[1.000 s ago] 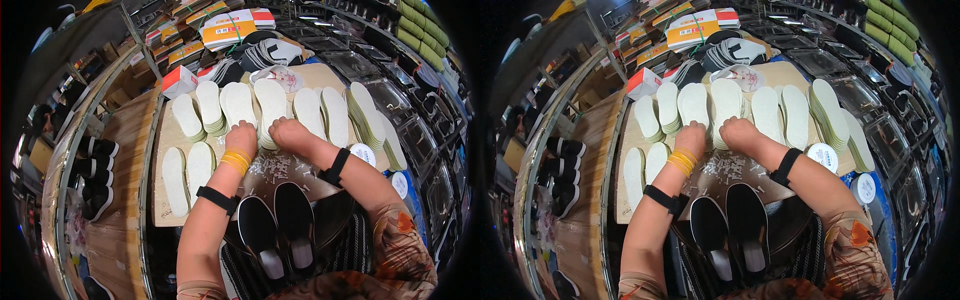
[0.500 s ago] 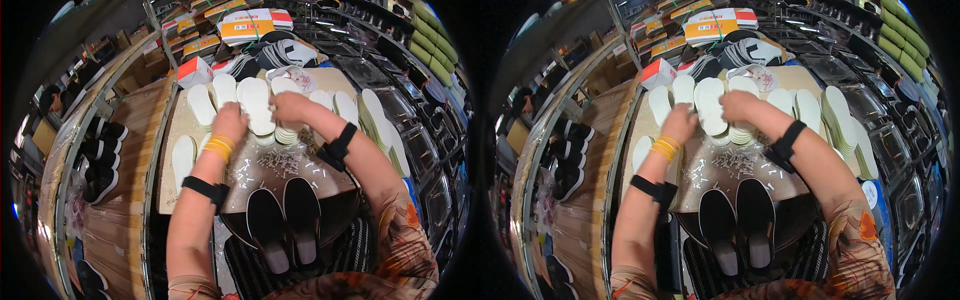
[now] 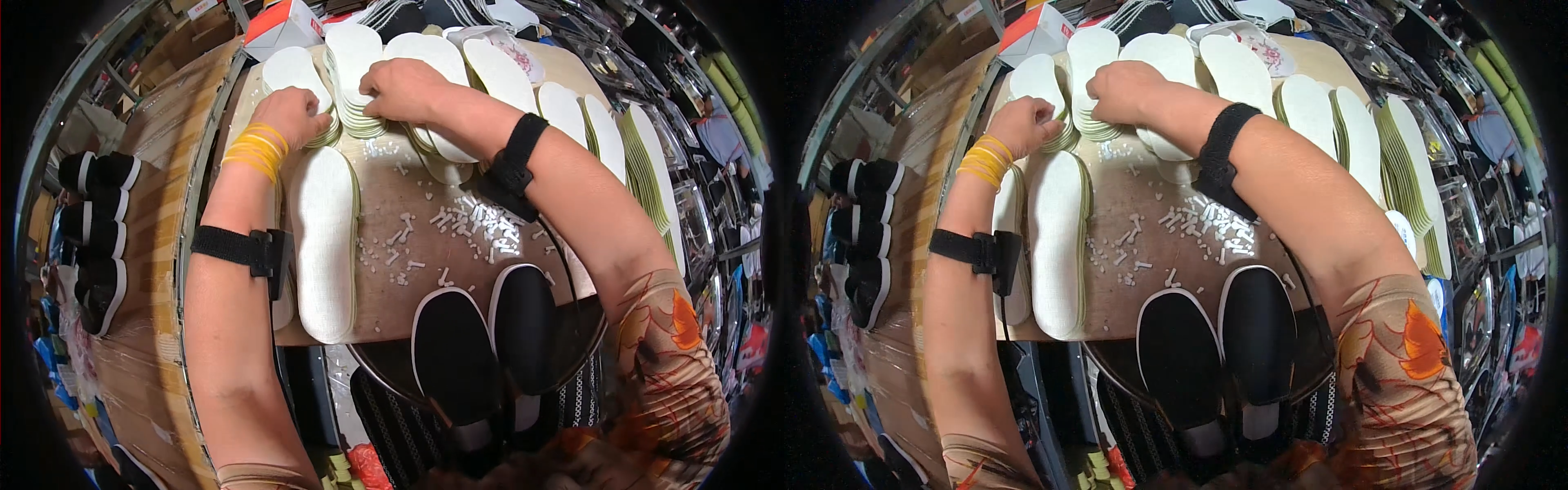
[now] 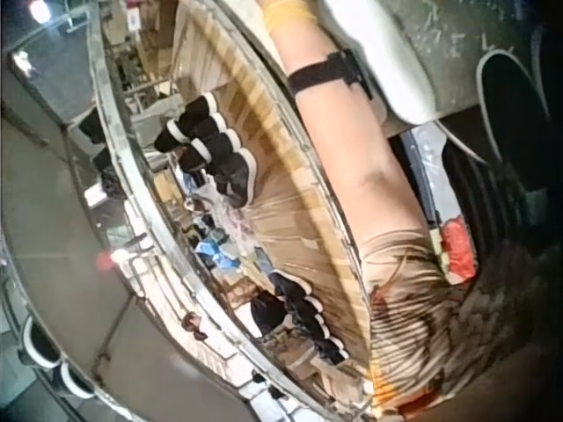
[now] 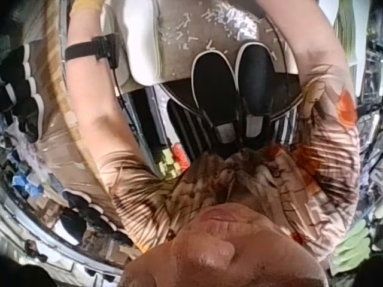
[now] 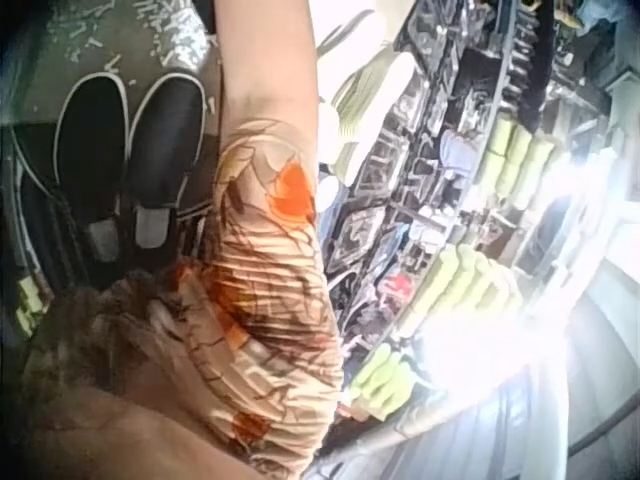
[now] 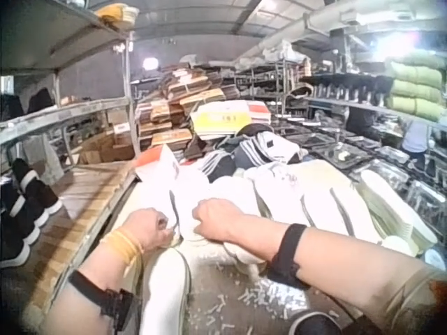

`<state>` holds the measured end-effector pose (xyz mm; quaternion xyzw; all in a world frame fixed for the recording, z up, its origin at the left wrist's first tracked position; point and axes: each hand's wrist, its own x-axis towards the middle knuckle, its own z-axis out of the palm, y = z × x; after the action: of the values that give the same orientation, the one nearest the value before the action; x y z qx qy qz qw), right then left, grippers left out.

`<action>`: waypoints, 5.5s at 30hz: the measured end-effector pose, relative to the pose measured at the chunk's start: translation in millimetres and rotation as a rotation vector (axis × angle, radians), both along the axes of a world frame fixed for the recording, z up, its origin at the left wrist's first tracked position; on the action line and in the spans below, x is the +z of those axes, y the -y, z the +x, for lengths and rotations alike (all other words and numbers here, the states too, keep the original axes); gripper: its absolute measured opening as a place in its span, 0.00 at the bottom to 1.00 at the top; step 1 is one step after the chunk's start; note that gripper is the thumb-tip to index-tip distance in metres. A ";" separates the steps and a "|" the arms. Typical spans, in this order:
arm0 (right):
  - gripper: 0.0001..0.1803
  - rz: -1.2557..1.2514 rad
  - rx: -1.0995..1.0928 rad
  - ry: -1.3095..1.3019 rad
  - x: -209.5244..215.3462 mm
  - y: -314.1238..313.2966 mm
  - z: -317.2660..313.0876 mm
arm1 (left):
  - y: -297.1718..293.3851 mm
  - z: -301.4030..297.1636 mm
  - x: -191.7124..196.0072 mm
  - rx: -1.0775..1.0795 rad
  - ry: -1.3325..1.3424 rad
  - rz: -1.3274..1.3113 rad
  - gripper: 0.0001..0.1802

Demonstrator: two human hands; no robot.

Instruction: Insert insoles into shoes and trim excess material using scissors.

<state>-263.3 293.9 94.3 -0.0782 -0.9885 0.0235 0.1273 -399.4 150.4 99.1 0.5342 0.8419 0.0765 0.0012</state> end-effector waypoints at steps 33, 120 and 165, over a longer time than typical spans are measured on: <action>0.08 -0.165 -0.219 -0.437 92.9 203.8 514.2 | 360.2 398.4 90.3 0.466 0.674 0.456 0.13; 0.25 -0.599 -0.103 0.150 61.1 135.6 474.2 | 193.2 416.6 51.5 -0.453 0.134 0.417 0.20; 0.39 -0.468 -1.742 -0.170 54.1 47.5 919.6 | 142.6 448.4 -65.6 -0.476 0.386 -0.118 0.15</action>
<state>656.3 246.4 148.4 -0.8202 -0.5368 0.1251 0.1532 49.0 7.8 33.5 0.6909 0.6804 0.1251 0.2101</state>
